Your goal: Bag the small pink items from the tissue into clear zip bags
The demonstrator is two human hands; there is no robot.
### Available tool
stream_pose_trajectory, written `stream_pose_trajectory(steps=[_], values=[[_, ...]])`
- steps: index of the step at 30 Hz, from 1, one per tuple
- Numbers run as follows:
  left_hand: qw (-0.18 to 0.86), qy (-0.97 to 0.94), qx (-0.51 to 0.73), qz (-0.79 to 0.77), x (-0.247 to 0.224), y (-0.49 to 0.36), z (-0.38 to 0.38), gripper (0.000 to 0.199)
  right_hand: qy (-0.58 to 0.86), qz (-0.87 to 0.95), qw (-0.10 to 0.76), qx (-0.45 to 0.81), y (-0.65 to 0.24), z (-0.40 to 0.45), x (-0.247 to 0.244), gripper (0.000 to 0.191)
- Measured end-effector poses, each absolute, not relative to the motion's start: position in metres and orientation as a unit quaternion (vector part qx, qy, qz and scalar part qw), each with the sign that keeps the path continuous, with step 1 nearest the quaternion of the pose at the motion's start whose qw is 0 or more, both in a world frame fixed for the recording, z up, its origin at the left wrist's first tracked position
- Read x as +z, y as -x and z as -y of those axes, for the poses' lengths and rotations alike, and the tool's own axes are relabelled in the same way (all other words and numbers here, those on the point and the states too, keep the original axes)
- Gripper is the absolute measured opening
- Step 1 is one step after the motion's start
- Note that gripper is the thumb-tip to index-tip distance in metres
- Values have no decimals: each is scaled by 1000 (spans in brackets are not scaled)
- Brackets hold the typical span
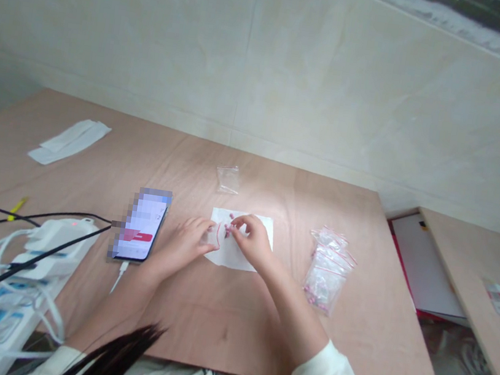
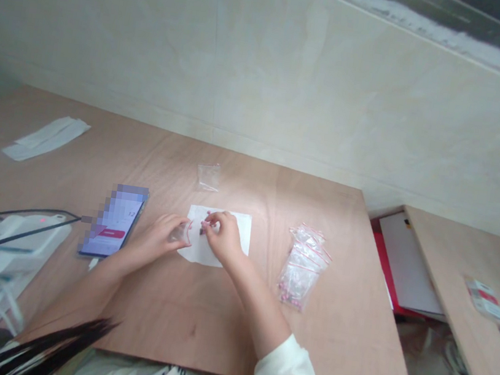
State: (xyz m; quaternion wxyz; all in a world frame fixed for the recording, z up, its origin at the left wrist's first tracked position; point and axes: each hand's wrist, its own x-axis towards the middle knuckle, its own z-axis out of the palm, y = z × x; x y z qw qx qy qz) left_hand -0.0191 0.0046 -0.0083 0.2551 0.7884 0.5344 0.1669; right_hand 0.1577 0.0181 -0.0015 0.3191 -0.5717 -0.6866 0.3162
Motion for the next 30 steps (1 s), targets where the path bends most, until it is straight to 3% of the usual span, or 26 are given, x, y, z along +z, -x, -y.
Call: stream_pose_trajectory(steps=[5, 10, 18, 30], values=[[255, -784, 168, -540, -5, 18, -4, 36, 597, 682, 311, 285, -158, -11, -8, 18], [254, -787, 167, -536, -9, 22, -5, 41, 630, 699, 240, 238, -167, -17, -21, 10], [242, -789, 165, -539, -11, 19, -7, 38, 587, 682, 336, 278, -151, -15, -3, 6], [233, -792, 141, -546, -2, 23, -11, 39, 669, 677, 217, 219, -146, -42, -21, 8]])
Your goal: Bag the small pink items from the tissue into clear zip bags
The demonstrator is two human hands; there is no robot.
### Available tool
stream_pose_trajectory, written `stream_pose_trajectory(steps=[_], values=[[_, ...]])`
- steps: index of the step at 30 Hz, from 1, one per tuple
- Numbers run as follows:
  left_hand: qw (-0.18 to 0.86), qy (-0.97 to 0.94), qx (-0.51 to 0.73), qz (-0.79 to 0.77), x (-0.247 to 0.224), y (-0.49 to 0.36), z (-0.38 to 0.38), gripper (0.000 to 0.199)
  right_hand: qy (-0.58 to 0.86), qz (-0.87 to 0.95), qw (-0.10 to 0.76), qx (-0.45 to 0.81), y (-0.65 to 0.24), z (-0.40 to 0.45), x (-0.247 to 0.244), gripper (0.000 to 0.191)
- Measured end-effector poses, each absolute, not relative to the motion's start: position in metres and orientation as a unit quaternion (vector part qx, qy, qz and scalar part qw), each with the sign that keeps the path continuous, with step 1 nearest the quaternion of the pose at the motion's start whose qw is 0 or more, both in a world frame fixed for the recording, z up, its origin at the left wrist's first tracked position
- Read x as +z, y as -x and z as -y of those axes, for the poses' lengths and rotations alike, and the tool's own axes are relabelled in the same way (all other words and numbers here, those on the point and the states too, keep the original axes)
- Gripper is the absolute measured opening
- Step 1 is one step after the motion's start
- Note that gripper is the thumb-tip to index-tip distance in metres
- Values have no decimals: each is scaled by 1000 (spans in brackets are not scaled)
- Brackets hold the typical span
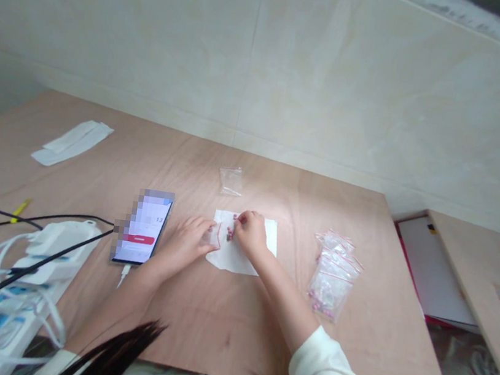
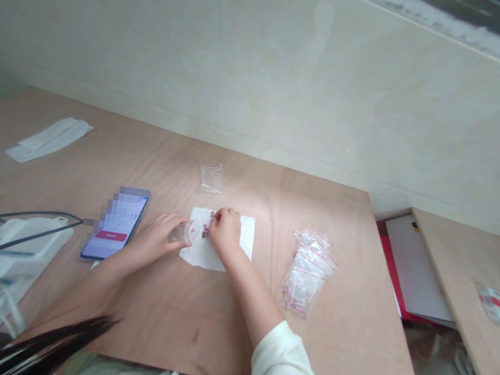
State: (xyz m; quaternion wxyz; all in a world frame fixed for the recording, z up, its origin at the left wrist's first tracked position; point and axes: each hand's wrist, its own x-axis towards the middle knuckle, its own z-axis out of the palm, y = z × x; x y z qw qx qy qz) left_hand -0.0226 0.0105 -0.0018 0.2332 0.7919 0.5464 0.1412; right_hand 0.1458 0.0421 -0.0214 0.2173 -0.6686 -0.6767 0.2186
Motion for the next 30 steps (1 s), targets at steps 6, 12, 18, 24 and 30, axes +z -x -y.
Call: stream_pose_trajectory(steps=[6, 12, 18, 24, 30], values=[[238, -791, 134, -548, 1, 21, -11, 38, 675, 678, 204, 206, -142, -44, -21, 6], [238, -787, 127, -556, 5, 20, -11, 39, 674, 673, 222, 207, -142, -44, -17, 8], [234, -787, 130, -556, 0, 20, -13, 36, 569, 686, 296, 342, -146, -27, 0, 6], [245, -782, 143, -556, 1, 20, -11, 37, 642, 668, 305, 219, -143, -62, -23, 21], [254, -776, 151, -557, 2, 25, -13, 37, 648, 676, 282, 207, -147, -78, -30, 10]])
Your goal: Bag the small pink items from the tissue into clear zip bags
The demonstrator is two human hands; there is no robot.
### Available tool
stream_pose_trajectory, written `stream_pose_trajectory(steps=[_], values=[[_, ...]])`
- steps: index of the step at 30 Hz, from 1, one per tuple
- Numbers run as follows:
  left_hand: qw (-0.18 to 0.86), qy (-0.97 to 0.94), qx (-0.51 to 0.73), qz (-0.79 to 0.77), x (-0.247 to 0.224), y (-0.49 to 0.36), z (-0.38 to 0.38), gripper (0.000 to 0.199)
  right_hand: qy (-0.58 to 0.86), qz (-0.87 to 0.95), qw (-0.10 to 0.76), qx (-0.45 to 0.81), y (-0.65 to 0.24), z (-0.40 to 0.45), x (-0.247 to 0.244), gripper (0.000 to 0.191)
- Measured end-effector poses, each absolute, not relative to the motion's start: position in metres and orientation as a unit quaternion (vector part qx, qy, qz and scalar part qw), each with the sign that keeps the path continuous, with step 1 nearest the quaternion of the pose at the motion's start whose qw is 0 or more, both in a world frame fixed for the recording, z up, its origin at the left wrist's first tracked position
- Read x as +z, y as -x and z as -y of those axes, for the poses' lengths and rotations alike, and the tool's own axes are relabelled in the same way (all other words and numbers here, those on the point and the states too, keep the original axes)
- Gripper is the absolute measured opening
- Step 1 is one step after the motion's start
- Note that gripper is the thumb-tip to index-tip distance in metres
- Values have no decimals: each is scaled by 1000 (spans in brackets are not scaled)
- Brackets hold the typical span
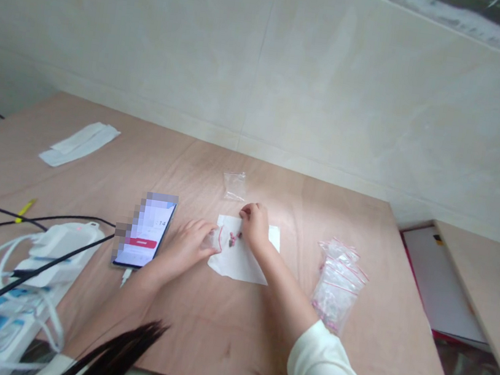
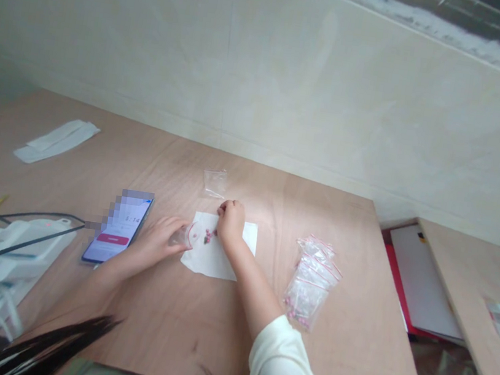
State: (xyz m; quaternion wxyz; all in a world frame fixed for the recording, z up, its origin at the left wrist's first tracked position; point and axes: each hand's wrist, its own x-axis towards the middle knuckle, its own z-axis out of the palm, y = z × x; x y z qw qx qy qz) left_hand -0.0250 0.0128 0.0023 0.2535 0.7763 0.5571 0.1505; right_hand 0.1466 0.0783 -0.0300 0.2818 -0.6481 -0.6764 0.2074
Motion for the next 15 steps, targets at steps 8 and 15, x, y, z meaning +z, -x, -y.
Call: stream_pose_trajectory(steps=[8, 15], values=[[256, -781, 180, -540, -11, 19, -12, 33, 554, 682, 334, 341, -143, -10, 6, 6], [248, -785, 176, -539, -8, 21, -8, 37, 627, 661, 318, 262, -155, -7, -19, 13]])
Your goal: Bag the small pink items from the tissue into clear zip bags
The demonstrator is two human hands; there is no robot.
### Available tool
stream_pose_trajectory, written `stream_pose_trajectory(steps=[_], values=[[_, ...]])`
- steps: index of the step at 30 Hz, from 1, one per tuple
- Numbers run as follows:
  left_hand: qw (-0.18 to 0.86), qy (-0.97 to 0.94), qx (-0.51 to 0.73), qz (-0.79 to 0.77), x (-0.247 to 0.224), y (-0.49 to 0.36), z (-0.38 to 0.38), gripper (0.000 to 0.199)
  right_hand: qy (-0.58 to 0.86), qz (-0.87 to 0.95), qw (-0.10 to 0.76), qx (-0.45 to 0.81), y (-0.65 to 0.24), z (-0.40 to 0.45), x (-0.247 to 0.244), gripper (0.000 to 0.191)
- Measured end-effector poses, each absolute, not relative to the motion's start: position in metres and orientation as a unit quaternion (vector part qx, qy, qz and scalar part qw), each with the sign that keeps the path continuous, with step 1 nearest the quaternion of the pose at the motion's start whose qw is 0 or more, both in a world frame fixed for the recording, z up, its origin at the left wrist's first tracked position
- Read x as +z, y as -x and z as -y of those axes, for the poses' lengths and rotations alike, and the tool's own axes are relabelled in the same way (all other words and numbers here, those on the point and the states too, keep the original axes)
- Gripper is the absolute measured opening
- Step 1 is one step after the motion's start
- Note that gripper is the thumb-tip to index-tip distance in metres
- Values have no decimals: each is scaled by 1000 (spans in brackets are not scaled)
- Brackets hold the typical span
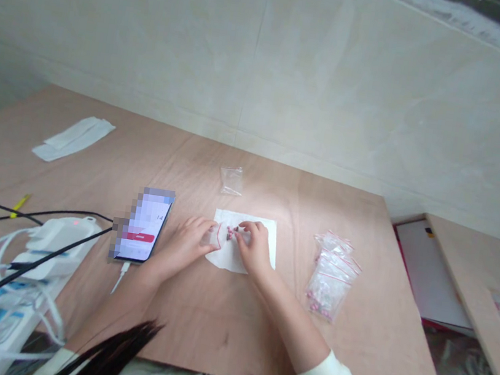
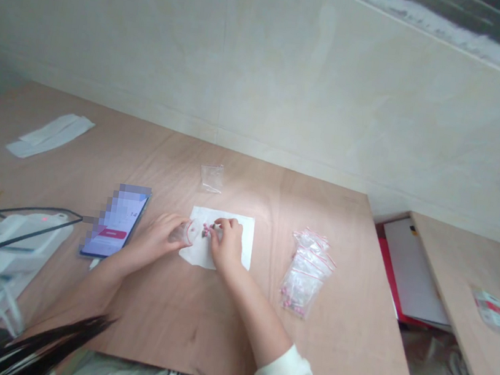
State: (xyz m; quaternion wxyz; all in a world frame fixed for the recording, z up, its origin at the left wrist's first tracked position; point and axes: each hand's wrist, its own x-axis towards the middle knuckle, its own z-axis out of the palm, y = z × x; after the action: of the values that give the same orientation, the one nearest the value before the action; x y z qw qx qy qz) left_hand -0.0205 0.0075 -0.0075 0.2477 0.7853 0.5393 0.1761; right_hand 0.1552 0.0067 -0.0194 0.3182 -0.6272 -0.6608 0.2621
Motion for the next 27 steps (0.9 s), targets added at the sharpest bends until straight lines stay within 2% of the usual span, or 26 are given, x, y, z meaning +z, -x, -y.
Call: stream_pose_trajectory(steps=[13, 19, 23, 27], values=[[249, -789, 162, -538, -9, 24, -9, 37, 594, 734, 236, 231, -159, -15, -25, 16], [253, -790, 159, -535, -13, 19, -9, 35, 593, 701, 301, 258, -153, -8, -9, 9], [255, -789, 162, -535, -15, 18, -9, 36, 589, 683, 328, 281, -148, -4, -1, 12], [253, -788, 166, -536, -15, 21, -9, 38, 658, 670, 254, 233, -152, -7, -14, 13]])
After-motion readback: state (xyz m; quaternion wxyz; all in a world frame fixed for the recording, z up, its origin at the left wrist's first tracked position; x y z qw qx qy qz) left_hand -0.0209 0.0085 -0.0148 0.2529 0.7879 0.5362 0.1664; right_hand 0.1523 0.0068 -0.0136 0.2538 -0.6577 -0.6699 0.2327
